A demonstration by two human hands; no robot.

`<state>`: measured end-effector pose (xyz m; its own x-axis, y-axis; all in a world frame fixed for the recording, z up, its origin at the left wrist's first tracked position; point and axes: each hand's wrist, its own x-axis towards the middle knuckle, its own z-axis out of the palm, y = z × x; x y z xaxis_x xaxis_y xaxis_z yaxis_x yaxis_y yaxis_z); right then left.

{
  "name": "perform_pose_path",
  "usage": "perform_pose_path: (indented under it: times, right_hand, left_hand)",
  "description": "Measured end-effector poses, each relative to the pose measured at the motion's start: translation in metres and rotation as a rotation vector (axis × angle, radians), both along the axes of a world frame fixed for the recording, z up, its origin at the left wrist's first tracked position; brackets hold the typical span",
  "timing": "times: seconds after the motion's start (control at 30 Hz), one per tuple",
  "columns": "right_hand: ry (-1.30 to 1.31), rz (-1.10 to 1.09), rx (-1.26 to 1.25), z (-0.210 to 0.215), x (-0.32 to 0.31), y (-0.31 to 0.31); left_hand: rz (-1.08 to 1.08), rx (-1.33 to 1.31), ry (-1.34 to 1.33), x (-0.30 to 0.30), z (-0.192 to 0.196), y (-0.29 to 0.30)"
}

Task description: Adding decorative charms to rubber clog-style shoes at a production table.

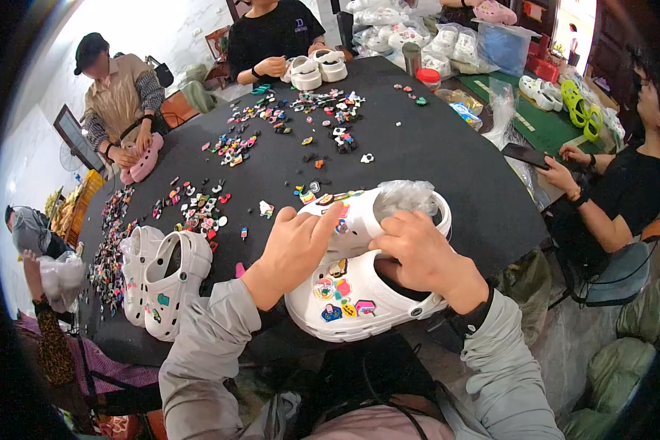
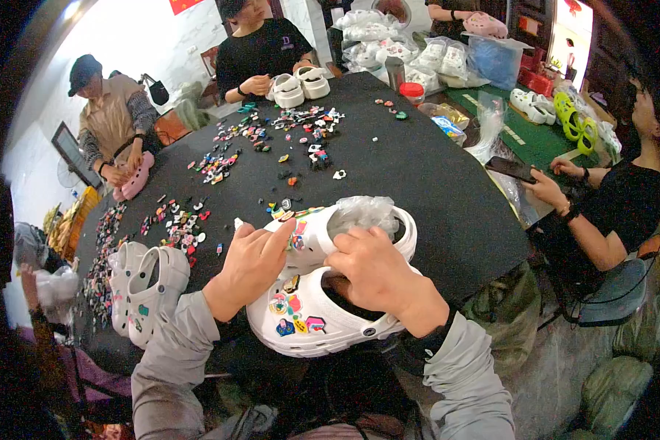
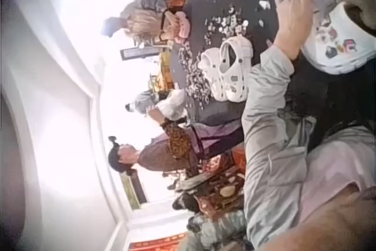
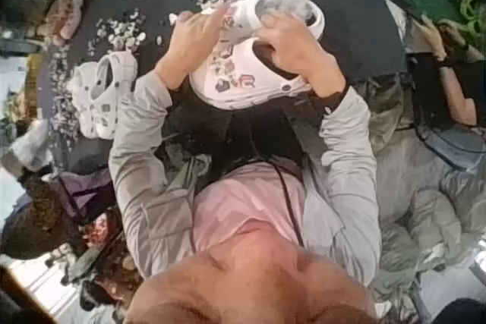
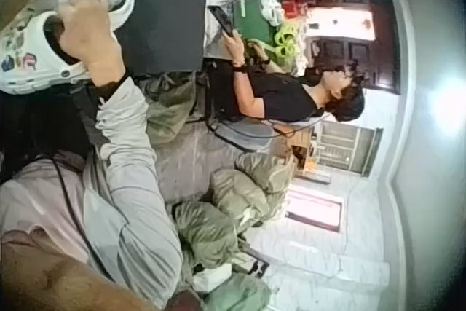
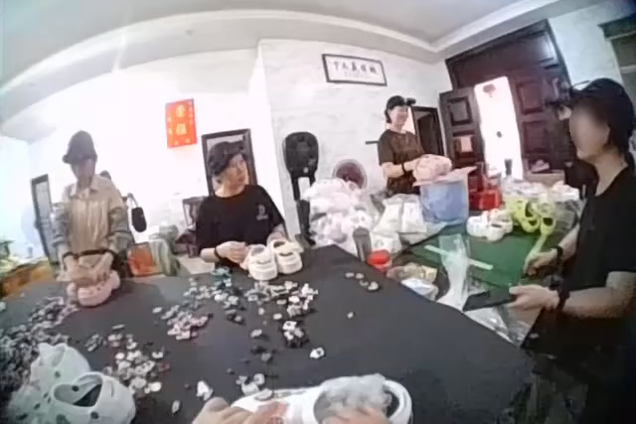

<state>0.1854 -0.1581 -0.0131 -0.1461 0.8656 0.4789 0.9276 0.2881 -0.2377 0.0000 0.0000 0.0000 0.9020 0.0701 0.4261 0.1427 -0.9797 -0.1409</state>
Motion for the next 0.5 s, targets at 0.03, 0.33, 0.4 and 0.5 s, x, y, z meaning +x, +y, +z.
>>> perform_pose_path:
  times: [0.03, 0.33, 0.4, 0.5]
  right_hand:
    - [0.024, 0.003, 0.014, 0.000, -0.001, 0.000]
    - [0.066, -0.004, 0.032, 0.001, -0.001, 0.002]
    - [0.056, -0.017, 0.002, 0.003, -0.001, 0.002]
    - [0.050, -0.017, 0.013, 0.004, -0.002, 0.001]
  left_hand:
    - [0.010, -0.019, 0.034, -0.001, 0.002, -0.001]
    - [-0.014, -0.165, 0.019, -0.020, 0.009, -0.005]
    - [-0.021, -0.144, 0.057, -0.021, 0.008, -0.005]
    - [-0.081, -0.110, 0.053, -0.018, 0.008, -0.006]
